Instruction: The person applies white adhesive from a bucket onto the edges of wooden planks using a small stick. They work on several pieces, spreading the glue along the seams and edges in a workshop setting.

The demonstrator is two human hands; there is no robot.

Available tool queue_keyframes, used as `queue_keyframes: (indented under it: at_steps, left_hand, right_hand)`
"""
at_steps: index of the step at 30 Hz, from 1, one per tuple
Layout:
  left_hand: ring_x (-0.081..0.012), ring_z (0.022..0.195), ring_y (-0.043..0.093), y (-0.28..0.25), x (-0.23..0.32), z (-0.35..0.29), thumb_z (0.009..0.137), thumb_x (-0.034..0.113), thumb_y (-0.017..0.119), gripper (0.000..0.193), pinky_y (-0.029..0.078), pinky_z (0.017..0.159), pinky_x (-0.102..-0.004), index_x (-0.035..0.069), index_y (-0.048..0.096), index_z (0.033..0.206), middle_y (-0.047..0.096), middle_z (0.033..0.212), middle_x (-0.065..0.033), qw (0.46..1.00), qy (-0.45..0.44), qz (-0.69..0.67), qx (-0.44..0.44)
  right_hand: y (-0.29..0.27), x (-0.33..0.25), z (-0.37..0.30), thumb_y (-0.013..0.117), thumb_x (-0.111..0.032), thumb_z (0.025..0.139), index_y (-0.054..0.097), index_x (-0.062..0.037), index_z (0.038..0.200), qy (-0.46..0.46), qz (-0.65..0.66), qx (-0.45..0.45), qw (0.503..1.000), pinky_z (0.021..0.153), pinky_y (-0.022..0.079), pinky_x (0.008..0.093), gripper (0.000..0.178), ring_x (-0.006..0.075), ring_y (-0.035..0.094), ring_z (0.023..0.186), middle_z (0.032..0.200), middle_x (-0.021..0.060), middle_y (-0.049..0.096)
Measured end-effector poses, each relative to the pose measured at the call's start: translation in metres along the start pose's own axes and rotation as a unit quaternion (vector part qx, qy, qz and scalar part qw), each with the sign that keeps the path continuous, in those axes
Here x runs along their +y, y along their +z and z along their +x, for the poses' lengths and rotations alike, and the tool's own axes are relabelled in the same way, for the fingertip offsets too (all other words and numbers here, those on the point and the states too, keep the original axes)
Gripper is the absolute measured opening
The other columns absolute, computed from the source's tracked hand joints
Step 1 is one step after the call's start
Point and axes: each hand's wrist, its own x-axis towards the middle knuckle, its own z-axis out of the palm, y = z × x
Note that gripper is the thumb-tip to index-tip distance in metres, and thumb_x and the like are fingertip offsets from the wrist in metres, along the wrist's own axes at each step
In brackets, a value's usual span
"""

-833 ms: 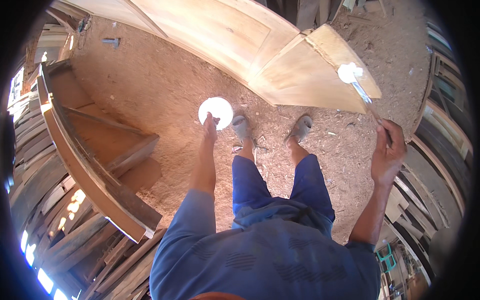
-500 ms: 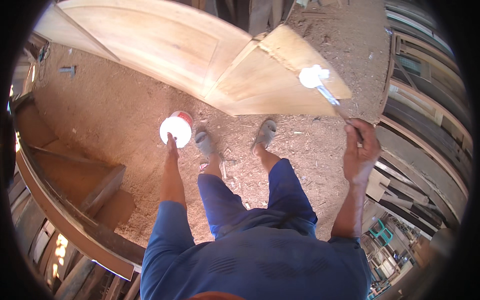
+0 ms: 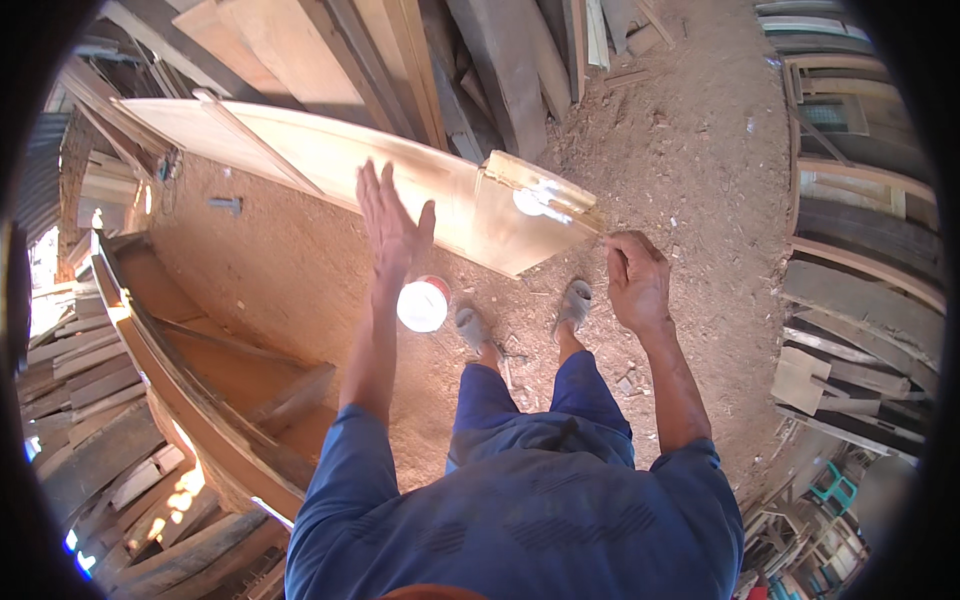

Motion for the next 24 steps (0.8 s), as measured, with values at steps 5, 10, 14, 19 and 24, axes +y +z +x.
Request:
queue_keyframes:
  at_steps: [5, 10, 14, 19, 24]
  left_hand:
    - [-0.0481, 0.149, 0.023, 0.01, 0.003, 0.07, 0.079, 0.02, 0.073, 0.078, 0.019, 0.123, -0.0575, 0.0, 0.04, 0.147, 0.038, 0.153, -0.0265, 0.985, 0.161, 0.009, -0.056]
    - [-0.0469, 0.144, 0.031, 0.025, -0.004, 0.067, 0.074, 0.017, 0.07, 0.057, 0.023, 0.12, -0.0604, 0.003, 0.058, 0.128, 0.051, 0.14, -0.0202, 0.981, 0.189, 0.031, -0.034]
    - [-0.0469, 0.145, 0.03, 0.024, -0.004, 0.066, 0.074, 0.015, 0.068, 0.055, 0.022, 0.121, -0.0601, 0.004, 0.058, 0.127, 0.05, 0.142, -0.0205, 0.982, 0.182, 0.028, -0.045]
    - [-0.0483, 0.145, 0.03, 0.023, -0.001, 0.068, 0.072, 0.009, 0.063, 0.054, 0.022, 0.121, -0.061, 0.002, 0.059, 0.125, 0.05, 0.142, -0.0217, 0.982, 0.18, 0.023, -0.048]
    - [-0.0523, 0.14, 0.036, 0.025, -0.004, 0.067, 0.068, 0.004, 0.059, 0.053, 0.025, 0.118, -0.0641, -0.001, 0.061, 0.121, 0.052, 0.136, -0.024, 0.981, 0.194, 0.002, -0.014]
  right_hand:
    - [0.018, 0.019, 0.005, 0.062, 0.009, 0.08, 0.067, -0.005, 0.108, -0.036, -0.044, 0.047, 0.997, 0.077, 0.056, 0.0414, 0.032, 0.0358, 0.066, 0.098, 0.102, 0.0168, 0.068]
    - [0.02, 0.006, -0.008, 0.063, 0.003, 0.088, 0.067, -0.0039, 0.104, 0.062, -0.072, 0.0, 0.995, 0.079, 0.055, 0.0436, 0.018, 0.0391, 0.068, 0.091, 0.1, 0.0192, 0.069]
    - [0.013, -0.007, -0.004, 0.063, 0.003, 0.085, 0.065, -0.0044, 0.101, 0.102, 0.007, -0.063, 0.993, 0.074, 0.054, 0.0472, 0.018, 0.0387, 0.067, 0.089, 0.096, 0.0187, 0.069]
    - [0.034, -0.014, 0.012, 0.062, 0.002, 0.085, 0.065, -0.0045, 0.099, 0.03, -0.032, 0.027, 0.999, 0.074, 0.053, 0.0482, 0.015, 0.0382, 0.066, 0.087, 0.092, 0.0182, 0.068]
    - [0.045, -0.018, 0.011, 0.06, 0.001, 0.086, 0.067, -0.0033, 0.101, 0.015, 0.057, -0.005, 0.998, 0.076, 0.053, 0.0475, 0.017, 0.0393, 0.065, 0.088, 0.089, 0.0179, 0.066]
